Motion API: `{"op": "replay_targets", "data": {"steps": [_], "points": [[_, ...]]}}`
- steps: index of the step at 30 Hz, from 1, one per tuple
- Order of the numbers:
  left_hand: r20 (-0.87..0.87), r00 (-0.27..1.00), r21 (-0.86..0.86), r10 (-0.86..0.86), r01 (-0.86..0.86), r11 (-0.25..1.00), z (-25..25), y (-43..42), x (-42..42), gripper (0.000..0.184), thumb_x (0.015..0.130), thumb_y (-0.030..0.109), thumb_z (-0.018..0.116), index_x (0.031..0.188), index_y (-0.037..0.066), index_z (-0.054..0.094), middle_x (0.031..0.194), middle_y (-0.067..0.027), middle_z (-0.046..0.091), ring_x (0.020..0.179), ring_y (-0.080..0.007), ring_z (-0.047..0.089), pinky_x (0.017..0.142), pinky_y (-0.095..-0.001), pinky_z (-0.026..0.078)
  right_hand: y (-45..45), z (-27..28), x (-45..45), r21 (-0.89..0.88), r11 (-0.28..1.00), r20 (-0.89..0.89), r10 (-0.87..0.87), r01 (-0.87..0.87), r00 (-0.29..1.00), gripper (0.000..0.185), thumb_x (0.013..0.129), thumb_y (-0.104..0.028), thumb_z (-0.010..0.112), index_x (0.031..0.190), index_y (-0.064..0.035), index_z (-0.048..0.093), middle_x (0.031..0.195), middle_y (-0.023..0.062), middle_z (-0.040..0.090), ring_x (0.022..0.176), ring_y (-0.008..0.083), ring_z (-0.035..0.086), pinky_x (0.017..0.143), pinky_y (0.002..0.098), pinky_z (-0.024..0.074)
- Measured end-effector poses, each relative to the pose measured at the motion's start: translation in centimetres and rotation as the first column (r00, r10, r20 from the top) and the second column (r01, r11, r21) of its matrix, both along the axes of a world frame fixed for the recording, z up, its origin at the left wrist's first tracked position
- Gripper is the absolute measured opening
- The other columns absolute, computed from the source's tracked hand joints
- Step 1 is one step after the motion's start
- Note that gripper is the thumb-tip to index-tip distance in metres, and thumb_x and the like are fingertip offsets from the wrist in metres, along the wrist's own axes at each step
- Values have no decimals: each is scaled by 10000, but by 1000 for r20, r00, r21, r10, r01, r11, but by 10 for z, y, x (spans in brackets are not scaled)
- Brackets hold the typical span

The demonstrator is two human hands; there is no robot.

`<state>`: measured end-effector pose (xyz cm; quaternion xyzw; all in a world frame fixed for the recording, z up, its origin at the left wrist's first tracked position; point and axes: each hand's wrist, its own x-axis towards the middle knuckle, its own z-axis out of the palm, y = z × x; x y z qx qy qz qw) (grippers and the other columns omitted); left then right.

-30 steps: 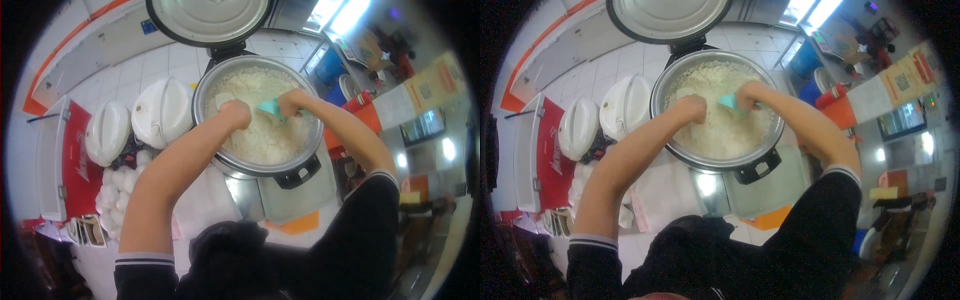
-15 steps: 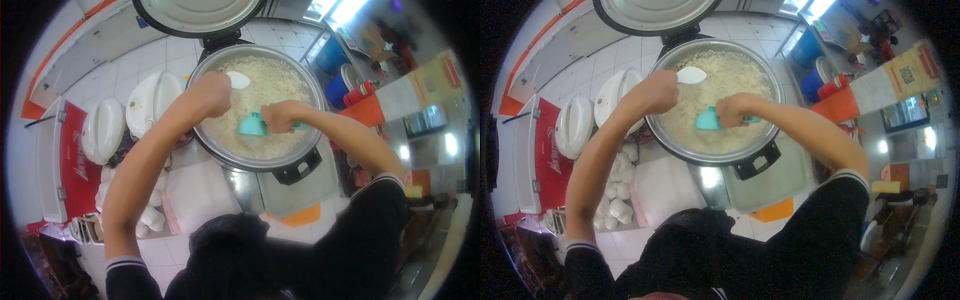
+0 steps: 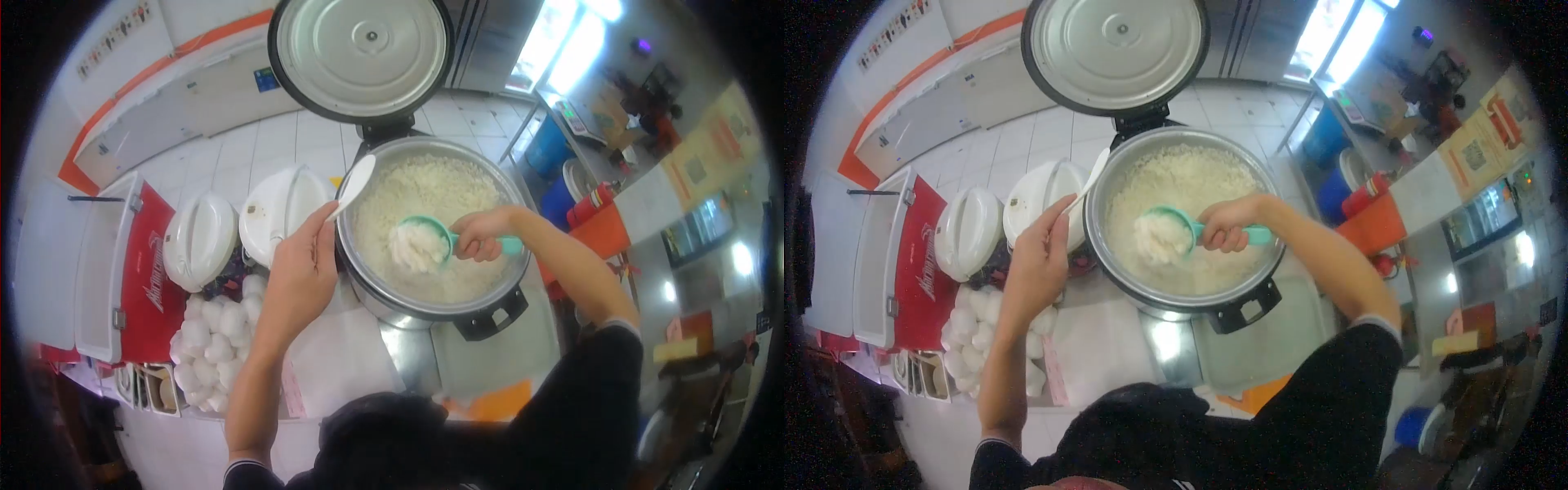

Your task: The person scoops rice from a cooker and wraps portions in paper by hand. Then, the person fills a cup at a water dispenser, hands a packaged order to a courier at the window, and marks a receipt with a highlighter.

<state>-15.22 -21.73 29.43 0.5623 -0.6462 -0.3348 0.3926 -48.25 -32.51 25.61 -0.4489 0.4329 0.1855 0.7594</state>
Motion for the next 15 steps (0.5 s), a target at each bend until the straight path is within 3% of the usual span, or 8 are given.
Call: {"op": "replay_targets", "data": {"steps": [1,2,3,4,8,11,13,15], "points": [[-8,1000,-23,4,-4,1000,-8,-2,-4,336,1028,151,521,1289,-34,620,908,-286,681,827,-409,694,765,-483,513,1,7,-2,-28,986,59,-163,165,985,172,949,-69,540,825,-126,435,631,-78,347,447,10,295,363,218,213],[18,1000,-205,21,-17,979,-18,-6,-13,335,1029,147,510,1292,-30,617,894,-284,682,823,-421,692,756,-493,516,5,12,0,-55,986,51,-156,158,986,172,949,-69,540,825,-126,435,631,-78,347,447,10,295,363,218,213],[37,998,-382,47,-29,924,-28,-11,-25,335,1030,143,500,1296,-27,614,879,-283,682,819,-432,691,747,-502,518,12,14,5,-61,915,136,-389,400,911,165,952,-61,527,829,-122,434,632,-72,348,453,14,303,366,218,226],[70,997,-340,32,-6,940,-44,-16,-42,333,1029,139,492,1292,-24,613,862,-286,678,808,-445,685,740,-514,519,20,17,12,-41,788,222,-592,614,775,158,954,-53,514,834,-118,434,633,-66,349,459,19,311,369,219,238],[22,1000,-283,-12,18,959,-61,-6,-106,321,1019,138,488,1268,-23,612,830,-302,665,774,-473,665,718,-545,515,47,21,51,-280,562,290,-723,779,626,147,967,-32,485,856,-103,421,651,-39,359,473,33,328,377,211,266],[28,998,-289,-65,70,955,-63,-15,-114,321,1009,140,505,1254,-35,615,832,-302,664,760,-474,663,720,-541,515,50,9,49,-145,459,316,-818,877,480,151,978,-22,480,863,-88,406,668,-15,371,484,50,353,384,221,290],[18,996,-348,-85,86,933,-57,-15,-113,321,1005,139,510,1250,-39,616,823,-302,661,756,-474,660,712,-539,513,44,1,43,86,358,360,-881,930,306,132,983,-18,471,874,-68,416,685,-9,385,480,61,366,386,241,297],[23,994,-414,-109,108,904,-46,-17,-111,321,1002,139,515,1246,-43,617,814,-303,659,752,-474,657,705,-538,511,41,3,37,114,375,408,-862,920,300,123,985,-23,464,877,-62,422,683,-10,390,476,64,371,388,243,301]]}}
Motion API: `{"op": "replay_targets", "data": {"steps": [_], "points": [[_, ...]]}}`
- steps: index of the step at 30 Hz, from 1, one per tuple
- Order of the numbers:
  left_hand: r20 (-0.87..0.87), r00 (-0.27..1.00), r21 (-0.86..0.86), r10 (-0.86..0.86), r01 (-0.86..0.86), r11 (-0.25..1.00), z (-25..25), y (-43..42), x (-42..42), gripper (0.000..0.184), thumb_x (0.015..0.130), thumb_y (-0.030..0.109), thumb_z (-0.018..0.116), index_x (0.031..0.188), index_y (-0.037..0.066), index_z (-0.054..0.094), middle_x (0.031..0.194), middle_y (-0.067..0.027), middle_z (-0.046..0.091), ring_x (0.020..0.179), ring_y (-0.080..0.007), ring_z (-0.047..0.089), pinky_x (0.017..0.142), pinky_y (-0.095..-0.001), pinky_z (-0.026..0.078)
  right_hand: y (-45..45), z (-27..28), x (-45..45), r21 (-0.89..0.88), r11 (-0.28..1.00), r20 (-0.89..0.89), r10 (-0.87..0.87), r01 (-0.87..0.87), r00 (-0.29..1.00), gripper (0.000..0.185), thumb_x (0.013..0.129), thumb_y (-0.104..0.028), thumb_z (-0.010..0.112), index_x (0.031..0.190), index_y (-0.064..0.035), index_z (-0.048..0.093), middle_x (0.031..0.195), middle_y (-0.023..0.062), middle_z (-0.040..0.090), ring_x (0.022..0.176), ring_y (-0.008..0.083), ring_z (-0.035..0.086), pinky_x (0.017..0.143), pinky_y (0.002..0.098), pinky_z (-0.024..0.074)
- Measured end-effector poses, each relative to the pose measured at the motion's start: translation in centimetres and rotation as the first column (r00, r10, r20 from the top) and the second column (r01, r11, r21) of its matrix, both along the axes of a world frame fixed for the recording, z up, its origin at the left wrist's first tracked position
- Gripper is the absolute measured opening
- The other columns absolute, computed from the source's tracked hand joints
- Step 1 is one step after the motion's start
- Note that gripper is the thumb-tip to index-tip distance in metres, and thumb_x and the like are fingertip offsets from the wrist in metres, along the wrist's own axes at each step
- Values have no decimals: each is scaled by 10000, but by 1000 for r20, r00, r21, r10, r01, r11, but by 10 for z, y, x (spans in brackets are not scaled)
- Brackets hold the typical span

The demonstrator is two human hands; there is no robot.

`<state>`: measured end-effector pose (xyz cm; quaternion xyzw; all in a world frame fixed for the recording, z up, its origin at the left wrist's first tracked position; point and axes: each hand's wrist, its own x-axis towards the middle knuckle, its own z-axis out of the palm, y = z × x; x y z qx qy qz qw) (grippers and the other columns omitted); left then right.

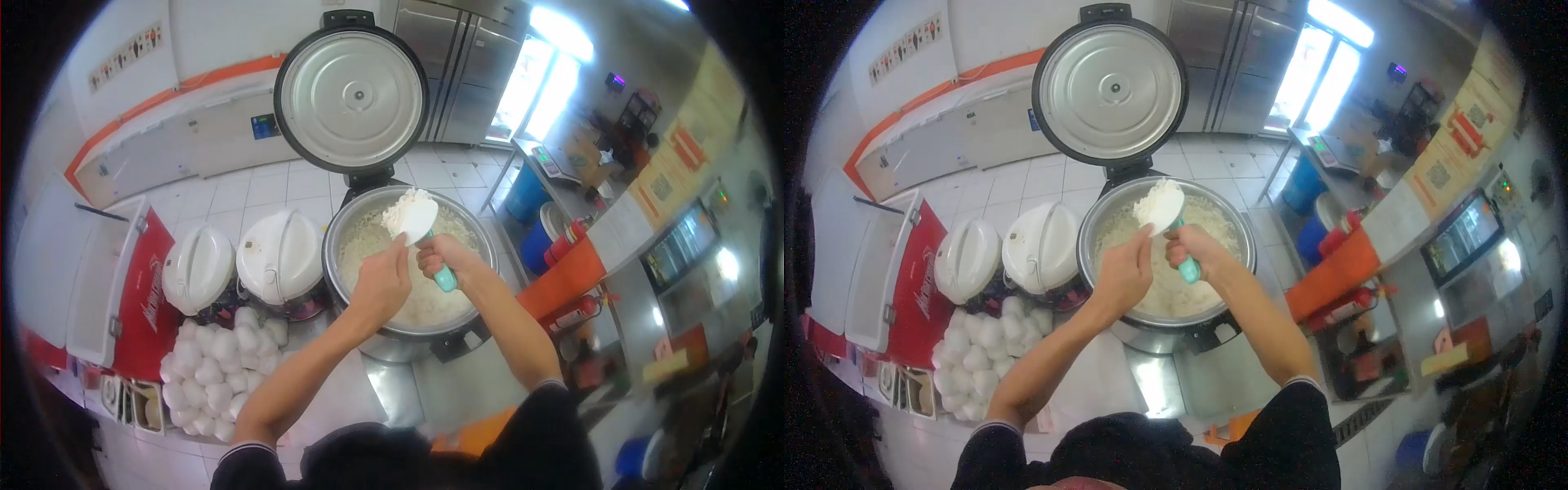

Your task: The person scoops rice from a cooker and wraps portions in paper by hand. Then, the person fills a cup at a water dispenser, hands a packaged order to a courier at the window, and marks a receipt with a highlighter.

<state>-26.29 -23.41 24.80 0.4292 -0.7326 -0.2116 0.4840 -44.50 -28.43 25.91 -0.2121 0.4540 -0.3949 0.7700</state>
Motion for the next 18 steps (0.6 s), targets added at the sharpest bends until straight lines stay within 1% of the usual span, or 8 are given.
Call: {"op": "replay_targets", "data": {"steps": [2,4,5,8,11,14,16,18], "points": [[-29,996,-2,-88,88,996,8,7,-4,329,996,145,519,1246,-42,622,809,-299,658,764,-479,656,709,-535,514,9,1,0,-21,1000,30,22,-21,999,115,988,-28,458,880,-55,427,682,-10,395,472,66,376,390,245,305],[-21,995,14,-93,94,996,16,1,-10,299,985,131,529,1210,-28,646,815,-301,654,773,-478,657,700,-529,509,28,13,12,-118,993,-179,-1,-21,984,127,995,-43,446,870,-55,428,675,-14,403,460,65,374,387,233,321],[-12,996,48,-93,94,994,17,-2,-11,272,975,118,540,1175,-15,670,821,-304,650,781,-478,658,691,-523,505,31,11,14,-118,993,-183,5,-27,983,127,995,-43,446,870,-55,428,675,-14,403,460,65,374,387,233,321],[88,994,97,-60,51,994,24,-20,-14,234,969,141,534,1057,-23,676,816,-299,646,788,-489,652,699,-530,502,35,1,12,-97,995,-91,-8,-1,996,150,997,-49,444,849,-62,422,662,-20,403,457,63,376,391,220,345],[102,994,70,-27,20,997,10,-39,-15,236,974,161,517,961,-27,659,836,-304,648,823,-494,649,731,-542,501,26,-12,5,16,998,111,-69,68,991,159,991,-42,443,837,-72,419,645,-20,394,462,61,387,401,213,362],[210,978,76,-18,2,997,-2,-54,-9,231,972,150,515,949,-28,661,868,-305,660,864,-494,648,766,-550,500,27,-19,7,36,986,184,-164,160,969,240,1013,-81,438,775,-105,428,599,-45,405,424,27,373,364,192,354],[236,972,133,-2,-30,991,-8,-55,4,237,973,152,511,944,-29,662,882,-306,663,874,-493,648,778,-554,500,25,-20,-1,132,975,342,-211,176,916,290,1018,-91,447,735,-126,391,595,-41,403,419,32,371,369,188,354],[272,962,194,5,-60,979,-12,-45,8,244,974,154,507,939,-30,663,896,-307,666,885,-493,647,789,-558,499,23,-18,-10,70,978,334,-207,195,919,293,1012,-81,457,729,-123,395,593,-41,402,422,36,374,375,188,354]]}}
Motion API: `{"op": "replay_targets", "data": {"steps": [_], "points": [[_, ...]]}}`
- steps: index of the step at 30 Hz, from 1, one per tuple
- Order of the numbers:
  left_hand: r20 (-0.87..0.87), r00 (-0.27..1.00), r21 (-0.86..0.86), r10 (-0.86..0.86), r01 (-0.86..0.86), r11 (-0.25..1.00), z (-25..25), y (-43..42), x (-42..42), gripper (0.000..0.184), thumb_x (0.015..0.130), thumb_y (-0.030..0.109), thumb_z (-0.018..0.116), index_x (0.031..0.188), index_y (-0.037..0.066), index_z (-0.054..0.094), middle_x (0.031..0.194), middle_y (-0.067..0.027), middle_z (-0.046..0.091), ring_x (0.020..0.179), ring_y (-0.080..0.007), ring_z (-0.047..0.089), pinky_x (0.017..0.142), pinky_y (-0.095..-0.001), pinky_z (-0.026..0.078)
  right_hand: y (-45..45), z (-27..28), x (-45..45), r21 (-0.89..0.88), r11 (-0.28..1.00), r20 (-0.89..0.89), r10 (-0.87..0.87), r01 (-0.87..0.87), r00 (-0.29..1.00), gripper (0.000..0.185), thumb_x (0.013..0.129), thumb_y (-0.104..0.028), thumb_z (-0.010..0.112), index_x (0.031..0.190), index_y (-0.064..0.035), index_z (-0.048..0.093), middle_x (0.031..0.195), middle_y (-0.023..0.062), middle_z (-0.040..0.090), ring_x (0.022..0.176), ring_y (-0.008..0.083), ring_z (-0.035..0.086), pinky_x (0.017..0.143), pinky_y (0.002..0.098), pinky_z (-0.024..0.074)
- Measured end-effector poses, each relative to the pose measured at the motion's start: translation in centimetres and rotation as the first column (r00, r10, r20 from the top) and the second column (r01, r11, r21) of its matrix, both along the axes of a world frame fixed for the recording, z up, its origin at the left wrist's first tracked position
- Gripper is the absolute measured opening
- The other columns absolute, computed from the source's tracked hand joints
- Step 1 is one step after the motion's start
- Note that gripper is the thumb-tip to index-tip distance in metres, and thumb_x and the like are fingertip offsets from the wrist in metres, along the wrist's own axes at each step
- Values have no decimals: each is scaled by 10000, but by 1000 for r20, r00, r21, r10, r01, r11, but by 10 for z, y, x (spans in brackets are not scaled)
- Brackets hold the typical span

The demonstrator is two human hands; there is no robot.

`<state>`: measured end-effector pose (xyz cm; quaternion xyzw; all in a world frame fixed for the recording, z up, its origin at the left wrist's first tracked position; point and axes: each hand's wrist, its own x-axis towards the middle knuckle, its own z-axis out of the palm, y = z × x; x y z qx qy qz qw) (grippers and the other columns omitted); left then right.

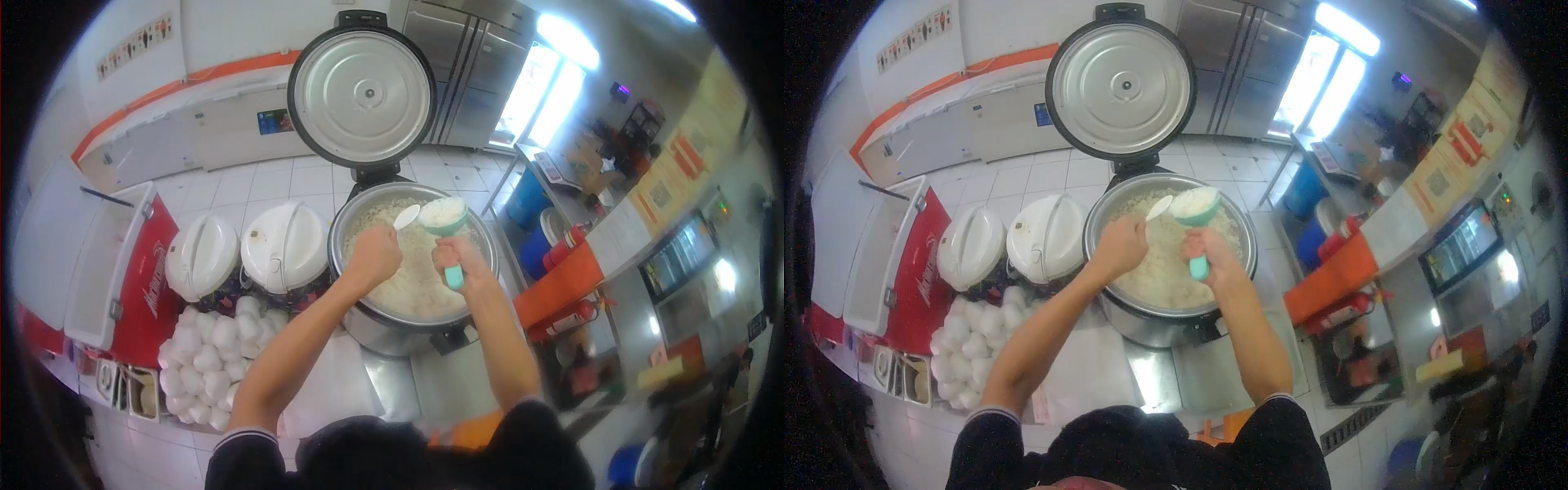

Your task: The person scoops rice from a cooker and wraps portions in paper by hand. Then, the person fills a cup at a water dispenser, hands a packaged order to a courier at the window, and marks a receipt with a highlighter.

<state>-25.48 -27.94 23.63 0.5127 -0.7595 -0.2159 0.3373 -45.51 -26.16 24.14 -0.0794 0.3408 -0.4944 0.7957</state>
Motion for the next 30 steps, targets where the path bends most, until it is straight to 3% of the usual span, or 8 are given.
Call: {"op": "replay_targets", "data": {"steps": [3,12,14,17,21,23,25,30], "points": [[-249,968,-151,36,-75,986,20,29,-10,280,988,146,477,920,-45,669,873,-314,672,846,-510,655,811,-583,493,-9,3,0,-61,998,-46,-20,17,999,297,1005,-69,467,720,-119,401,594,-38,403,431,44,382,385,188,356],[114,993,3,31,-31,999,-14,-9,11,276,1008,172,484,1086,4,688,899,-294,675,864,-477,650,778,-550,498,0,-4,-23,-100,994,115,64,-53,991,201,992,-35,497,831,-116,409,632,-39,400,451,58,363,399,212,327],[-188,981,-165,42,-74,983,38,6,4,269,988,170,490,1074,9,688,904,-268,692,866,-466,657,773,-548,510,13,3,-12,-103,994,-6,44,-44,999,193,993,-35,498,844,-117,407,632,-42,396,447,53,353,392,211,315],[151,969,-272,-197,232,934,63,-1,-11,263,927,147,545,1099,18,696,937,-235,719,870,-436,689,768,-513,546,25,5,2,-110,993,-450,-13,-41,893,163,1003,-36,498,875,-103,423,623,-51,374,444,36,341,378,213,287],[460,875,100,-149,116,988,81,-59,-1,314,893,155,582,1164,57,709,1034,-241,728,961,-397,709,854,-484,557,44,5,2,-90,973,-196,194,-214,961,58,1036,-82,478,988,-78,445,636,-40,361,430,54,312,359,206,289],[710,600,235,-369,291,927,66,-72,4,373,905,196,594,1243,73,691,1218,-258,681,1126,-381,663,979,-490,510,62,6,-1,-112,973,-5,203,-202,979,38,1040,-98,482,1038,-61,472,648,-36,363,437,55,317,359,209,286],[505,843,-514,187,119,849,15,-43,19,414,927,209,586,1311,73,658,1355,-264,605,1234,-405,591,1041,-497,461,93,12,11,-179,973,46,154,-143,987,154,1028,-156,498,1117,-30,498,706,-7,415,425,63,335,347,208,301],[-382,923,-583,53,-284,761,-11,105,135,252,875,-23,608,1121,19,645,1132,-222,657,1024,-381,630,894,-408,494,200,-37,60,-305,915,339,362,-263,868,451,1068,-379,339,1199,34,466,791,77,460,413,88,338,339,236,298]]}}
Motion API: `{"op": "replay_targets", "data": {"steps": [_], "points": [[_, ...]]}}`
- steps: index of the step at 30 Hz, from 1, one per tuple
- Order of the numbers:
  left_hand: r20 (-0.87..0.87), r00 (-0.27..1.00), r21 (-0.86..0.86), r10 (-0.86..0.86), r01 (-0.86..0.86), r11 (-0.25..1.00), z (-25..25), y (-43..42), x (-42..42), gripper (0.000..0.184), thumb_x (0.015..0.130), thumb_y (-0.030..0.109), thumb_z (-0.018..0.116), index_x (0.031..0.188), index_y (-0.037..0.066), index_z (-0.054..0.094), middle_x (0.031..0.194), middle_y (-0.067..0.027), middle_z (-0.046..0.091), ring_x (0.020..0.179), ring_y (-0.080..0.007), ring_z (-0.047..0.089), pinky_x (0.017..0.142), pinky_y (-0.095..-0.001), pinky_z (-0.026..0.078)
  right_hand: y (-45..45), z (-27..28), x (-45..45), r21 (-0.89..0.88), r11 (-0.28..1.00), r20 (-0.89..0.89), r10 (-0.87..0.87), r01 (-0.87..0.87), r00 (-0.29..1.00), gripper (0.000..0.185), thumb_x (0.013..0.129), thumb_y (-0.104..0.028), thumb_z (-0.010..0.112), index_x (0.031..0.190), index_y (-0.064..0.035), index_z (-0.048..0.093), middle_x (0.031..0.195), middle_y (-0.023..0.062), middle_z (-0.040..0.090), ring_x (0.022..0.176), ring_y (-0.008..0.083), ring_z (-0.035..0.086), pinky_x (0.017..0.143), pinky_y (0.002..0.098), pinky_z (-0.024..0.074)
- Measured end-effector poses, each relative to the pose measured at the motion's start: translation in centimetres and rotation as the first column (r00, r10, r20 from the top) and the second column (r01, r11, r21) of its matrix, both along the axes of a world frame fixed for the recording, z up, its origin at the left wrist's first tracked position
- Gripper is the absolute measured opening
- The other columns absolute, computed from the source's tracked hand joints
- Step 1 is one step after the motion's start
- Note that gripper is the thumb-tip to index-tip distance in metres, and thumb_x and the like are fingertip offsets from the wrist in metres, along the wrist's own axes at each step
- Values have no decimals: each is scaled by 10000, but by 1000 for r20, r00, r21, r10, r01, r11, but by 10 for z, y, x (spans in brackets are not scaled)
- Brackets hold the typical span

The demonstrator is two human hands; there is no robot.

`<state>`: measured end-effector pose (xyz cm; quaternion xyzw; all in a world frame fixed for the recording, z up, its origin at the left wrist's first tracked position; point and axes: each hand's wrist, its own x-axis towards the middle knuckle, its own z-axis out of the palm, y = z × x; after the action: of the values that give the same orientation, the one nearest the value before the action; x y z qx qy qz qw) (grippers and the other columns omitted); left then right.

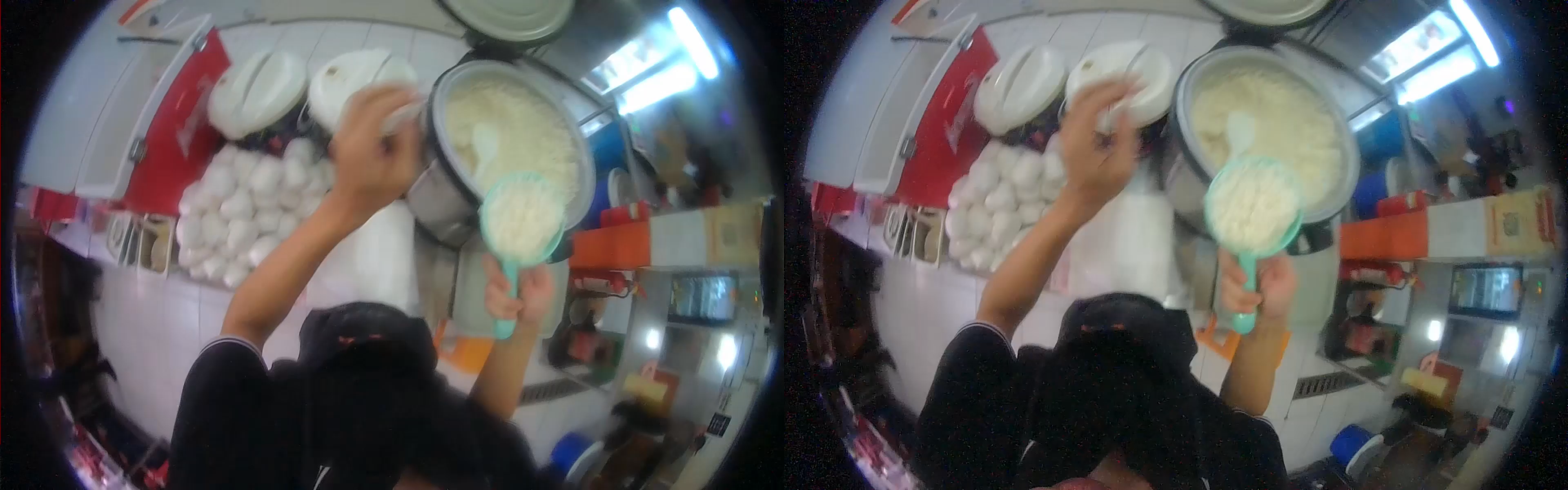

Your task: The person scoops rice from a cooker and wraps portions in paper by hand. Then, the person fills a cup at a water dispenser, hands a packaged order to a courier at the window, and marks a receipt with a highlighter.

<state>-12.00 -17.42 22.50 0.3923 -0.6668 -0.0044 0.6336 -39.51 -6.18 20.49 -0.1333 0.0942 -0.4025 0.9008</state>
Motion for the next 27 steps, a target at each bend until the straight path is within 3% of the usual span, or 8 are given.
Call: {"op": "replay_targets", "data": {"steps": [6,7,10,14,20,22,25,27], "points": [[415,903,702,-106,-244,669,-242,194,93,561,873,175,742,1356,-10,524,1361,-204,571,1257,-355,544,1066,-476,423,63,-125,95,157,977,114,129,-146,985,584,1070,-472,385,1294,62,467,732,68,475,404,110,360,361,270,326],[506,844,758,-178,-337,559,-255,214,99,729,857,287,756,1444,-3,437,1486,-192,446,1380,-343,417,1136,-502,347,62,-93,122,54,995,-329,-62,85,942,575,1073,-429,419,1350,75,450,716,68,484,414,117,392,378,283,359],[547,792,808,-271,-415,418,-278,232,110,956,824,448,772,1547,7,328,1641,-164,269,1526,-322,243,1221,-537,239,65,-111,164,-469,861,-759,-507,198,409,529,1080,-340,474,1458,26,422,740,69,526,469,146,469,436,308,419],[516,816,821,-260,-385,422,-276,235,115,995,807,461,785,1552,1,313,1657,-150,244,1535,-307,227,1236,-541,215,69,-241,165,-715,502,-499,-854,-486,-149,550,1053,-214,528,1561,-75,368,789,119,609,596,231,592,564,366,498],[323,896,858,-303,-142,494,-259,243,125,886,742,392,844,1490,115,461,1621,-139,300,1497,-301,292,1215,-531,260,59,-183,163,-764,504,-453,-864,-402,-222,555,1032,-197,542,1539,-28,392,998,174,690,657,254,629,614,404,516],[376,830,835,-412,-110,540,-259,242,133,750,739,351,843,1401,146,555,1586,-125,361,1466,-294,335,1192,-519,292,38,-121,149,-902,319,-226,-923,-292,-311,613,1038,-192,547,1528,93,314,1417,295,535,1300,391,551,1099,457,417],[413,762,775,-500,-5,632,-292,240,149,477,741,273,831,1192,176,710,1470,-88,510,1375,-276,441,1130,-480,366,1,-13,142,-887,362,-436,-861,287,-262,526,1062,-150,510,1545,-26,341,1131,141,625,610,77,546,527,234,449],[390,772,735,-503,68,675,-302,238,153,336,746,237,820,1073,175,769,1389,-64,599,1315,-266,503,1090,-453,409,-28,28,104,-862,492,-503,-795,124,-340,547,1047,-172,542,1536,-10,358,1126,159,634,729,158,620,648,295,517]]}}
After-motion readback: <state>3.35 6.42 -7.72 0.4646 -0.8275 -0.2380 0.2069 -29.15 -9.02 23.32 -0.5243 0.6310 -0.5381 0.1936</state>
